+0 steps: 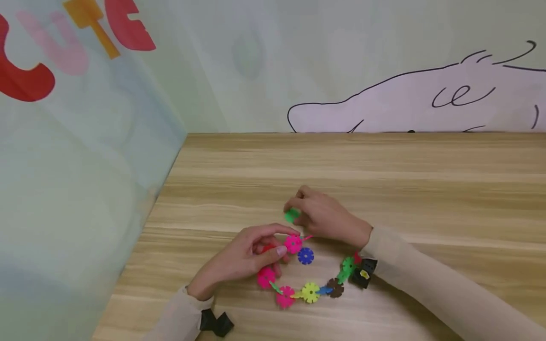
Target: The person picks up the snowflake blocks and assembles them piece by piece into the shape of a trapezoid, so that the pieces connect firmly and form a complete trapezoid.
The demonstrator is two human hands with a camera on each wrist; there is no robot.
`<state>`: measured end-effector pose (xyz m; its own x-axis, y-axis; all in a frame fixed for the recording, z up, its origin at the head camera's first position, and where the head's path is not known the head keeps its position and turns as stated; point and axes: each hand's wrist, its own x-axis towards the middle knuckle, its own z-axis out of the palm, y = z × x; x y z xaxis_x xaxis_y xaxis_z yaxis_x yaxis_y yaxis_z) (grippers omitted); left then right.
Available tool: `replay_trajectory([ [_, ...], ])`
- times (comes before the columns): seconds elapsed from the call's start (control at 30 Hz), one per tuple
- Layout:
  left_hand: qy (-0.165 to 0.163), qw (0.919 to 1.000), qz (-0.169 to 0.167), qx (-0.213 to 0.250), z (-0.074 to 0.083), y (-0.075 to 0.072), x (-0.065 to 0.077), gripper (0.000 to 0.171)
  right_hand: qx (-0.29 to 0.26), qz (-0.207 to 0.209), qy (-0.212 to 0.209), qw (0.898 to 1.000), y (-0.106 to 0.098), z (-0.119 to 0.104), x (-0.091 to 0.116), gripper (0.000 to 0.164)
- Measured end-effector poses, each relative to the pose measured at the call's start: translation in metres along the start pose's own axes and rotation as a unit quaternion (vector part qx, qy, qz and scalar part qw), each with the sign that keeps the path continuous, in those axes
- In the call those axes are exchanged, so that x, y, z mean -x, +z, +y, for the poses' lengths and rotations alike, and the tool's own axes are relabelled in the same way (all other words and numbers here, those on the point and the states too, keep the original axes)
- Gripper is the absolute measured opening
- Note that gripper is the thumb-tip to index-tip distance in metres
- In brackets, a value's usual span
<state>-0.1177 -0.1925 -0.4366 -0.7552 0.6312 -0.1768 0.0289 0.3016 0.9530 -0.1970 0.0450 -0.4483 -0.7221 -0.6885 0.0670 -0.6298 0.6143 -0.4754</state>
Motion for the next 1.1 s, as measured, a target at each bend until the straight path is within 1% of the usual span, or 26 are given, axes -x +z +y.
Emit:
replay_trajectory([
  [0.03, -0.002, 1.0000, 0.001, 0.001, -0.001, 0.000, 0.001, 0.038, -0.004, 0.001, 0.003, 1.000, 0.001, 0.000, 0.000, 0.029],
  [0.1, -0.009, 0.9999, 0.003, 0.005, -0.002, -0.001, 0.001, 0.038, -0.035, 0.009, 0.013, 0.999, 0.000, 0.003, 0.004, 0.021],
  [0.13, -0.012, 0.9999, 0.002, 0.006, -0.002, 0.000, 0.000, 0.038, -0.056, 0.014, 0.023, 0.998, -0.003, 0.005, 0.008, 0.017],
  [0.2, -0.016, 0.9998, 0.002, 0.009, -0.002, 0.001, -0.001, 0.039, -0.112, 0.021, 0.050, 0.992, -0.010, 0.011, 0.020, 0.012],
  [0.27, -0.018, 0.9998, 0.004, 0.010, -0.001, 0.002, -0.003, 0.039, -0.174, 0.026, 0.077, 0.981, -0.017, 0.015, 0.035, 0.008],
  [0.37, -0.015, 0.9998, 0.008, 0.008, 0.000, 0.004, -0.004, 0.039, -0.256, 0.023, 0.104, 0.961, -0.026, 0.017, 0.057, 0.012],
  [0.47, -0.008, 0.9999, 0.012, 0.006, 0.001, 0.005, -0.004, 0.039, -0.312, 0.024, 0.104, 0.944, -0.029, 0.014, 0.072, 0.017],
  [0.5, -0.007, 0.9999, 0.013, 0.005, 0.001, 0.006, -0.003, 0.038, -0.324, 0.028, 0.103, 0.940, -0.028, 0.012, 0.074, 0.017],
  [0.6, -0.004, 0.9999, 0.016, 0.004, 0.003, 0.008, -0.002, 0.037, -0.346, 0.038, 0.103, 0.932, -0.025, 0.006, 0.079, 0.017],
  [0.67, -0.006, 0.9998, 0.018, 0.002, 0.004, 0.010, -0.002, 0.037, -0.355, 0.039, 0.103, 0.928, -0.022, 0.002, 0.080, 0.018],
  [0.8, -0.010, 0.9997, 0.020, -0.006, 0.005, 0.012, -0.002, 0.035, -0.355, 0.031, 0.097, 0.929, -0.019, -0.002, 0.081, 0.019],
  [0.87, -0.007, 0.9996, 0.022, -0.016, 0.004, 0.013, -0.002, 0.034, -0.354, 0.032, 0.092, 0.930, -0.017, -0.002, 0.081, 0.018],
  [1.0, 0.012, 0.9988, 0.032, -0.035, 0.003, 0.015, -0.001, 0.033, -0.355, 0.040, 0.082, 0.930, -0.015, -0.002, 0.079, 0.017],
  [1.1, 0.021, 0.9986, 0.038, -0.032, 0.001, 0.016, -0.001, 0.032, -0.357, 0.047, 0.088, 0.929, -0.013, -0.003, 0.078, 0.017],
])
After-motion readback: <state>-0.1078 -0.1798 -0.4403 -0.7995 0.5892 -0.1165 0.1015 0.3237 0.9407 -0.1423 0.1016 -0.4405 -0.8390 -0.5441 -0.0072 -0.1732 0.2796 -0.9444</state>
